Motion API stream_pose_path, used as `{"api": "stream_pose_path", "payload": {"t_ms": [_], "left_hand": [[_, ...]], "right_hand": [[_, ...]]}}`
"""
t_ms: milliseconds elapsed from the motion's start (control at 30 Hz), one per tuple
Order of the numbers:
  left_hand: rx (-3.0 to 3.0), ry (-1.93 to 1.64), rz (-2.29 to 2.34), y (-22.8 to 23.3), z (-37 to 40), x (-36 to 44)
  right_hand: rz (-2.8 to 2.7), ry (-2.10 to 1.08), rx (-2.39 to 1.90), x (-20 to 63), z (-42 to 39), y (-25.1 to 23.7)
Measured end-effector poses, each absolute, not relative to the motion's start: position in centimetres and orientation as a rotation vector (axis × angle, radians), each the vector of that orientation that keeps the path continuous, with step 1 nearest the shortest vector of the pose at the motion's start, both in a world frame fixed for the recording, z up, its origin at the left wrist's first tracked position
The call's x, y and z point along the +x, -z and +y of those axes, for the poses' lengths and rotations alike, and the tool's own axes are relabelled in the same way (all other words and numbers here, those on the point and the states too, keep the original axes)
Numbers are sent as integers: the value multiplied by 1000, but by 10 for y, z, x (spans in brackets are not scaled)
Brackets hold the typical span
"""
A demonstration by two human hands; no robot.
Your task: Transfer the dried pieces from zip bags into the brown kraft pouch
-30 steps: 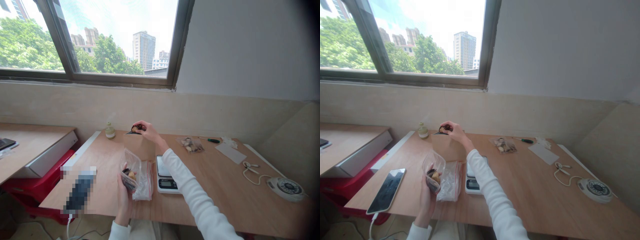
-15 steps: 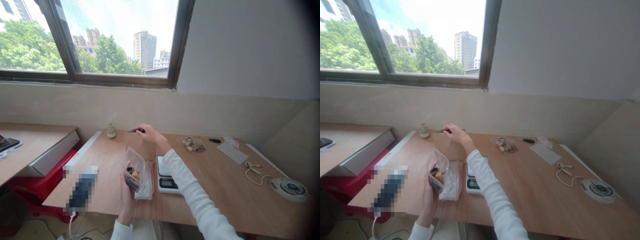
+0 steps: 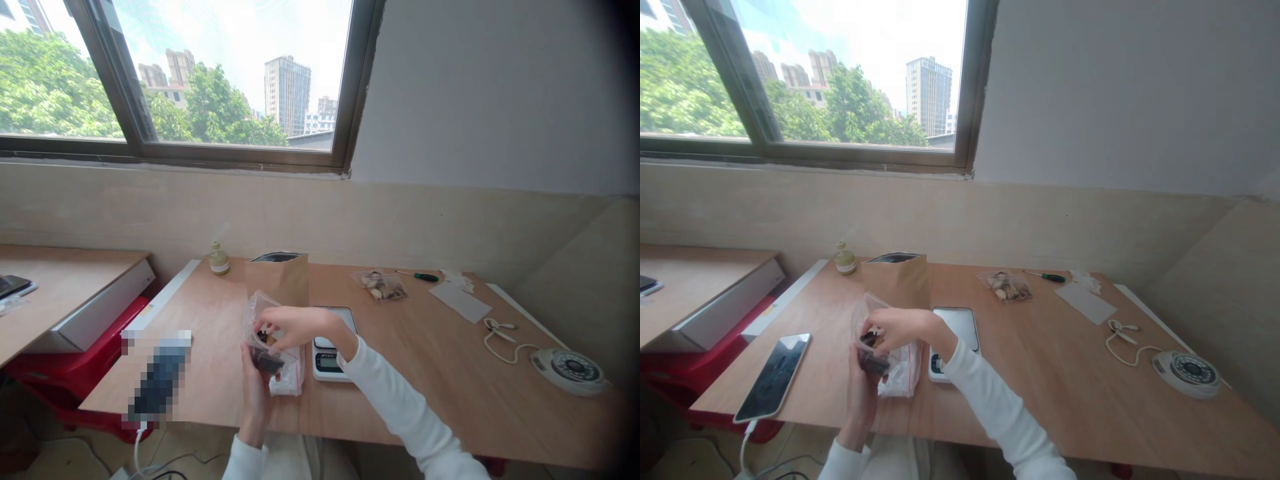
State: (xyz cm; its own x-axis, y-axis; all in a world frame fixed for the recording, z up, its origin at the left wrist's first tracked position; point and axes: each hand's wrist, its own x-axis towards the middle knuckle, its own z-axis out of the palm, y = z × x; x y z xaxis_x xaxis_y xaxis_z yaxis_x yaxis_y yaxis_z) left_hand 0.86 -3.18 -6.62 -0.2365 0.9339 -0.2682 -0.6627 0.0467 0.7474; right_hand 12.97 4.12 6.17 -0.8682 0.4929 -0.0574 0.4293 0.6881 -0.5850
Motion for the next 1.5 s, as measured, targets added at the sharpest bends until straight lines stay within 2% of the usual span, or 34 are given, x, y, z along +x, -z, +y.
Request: {"api": "stream_pose_path", "payload": {"t_ms": [133,333,633,900,1033,1167,1300,1500], "left_hand": [[426,-1569,983,67,-31,8],[461,-1586,947,63,-28,7],[405,-1619,794,59,-28,6],[335,-1609,780,60,-30,-1],[427,-1616,795,59,-32,-5],[518,-1611,838,61,-32,-6],[529,-1592,874,61,-32,-7],[517,-1596,904,59,-31,-10]], "right_hand": [[-2856,-951,-599,123,47,-38],[-2812,-885,-615,127,52,-31],[-2597,-1208,-475,136,50,-20],[-2126,-1248,-498,141,48,-50],[-1795,-977,-588,143,79,-68],[-1645,-637,-734,141,129,-62],[-1748,-589,-781,139,155,-44],[-1866,-525,-780,149,147,-33]]}}
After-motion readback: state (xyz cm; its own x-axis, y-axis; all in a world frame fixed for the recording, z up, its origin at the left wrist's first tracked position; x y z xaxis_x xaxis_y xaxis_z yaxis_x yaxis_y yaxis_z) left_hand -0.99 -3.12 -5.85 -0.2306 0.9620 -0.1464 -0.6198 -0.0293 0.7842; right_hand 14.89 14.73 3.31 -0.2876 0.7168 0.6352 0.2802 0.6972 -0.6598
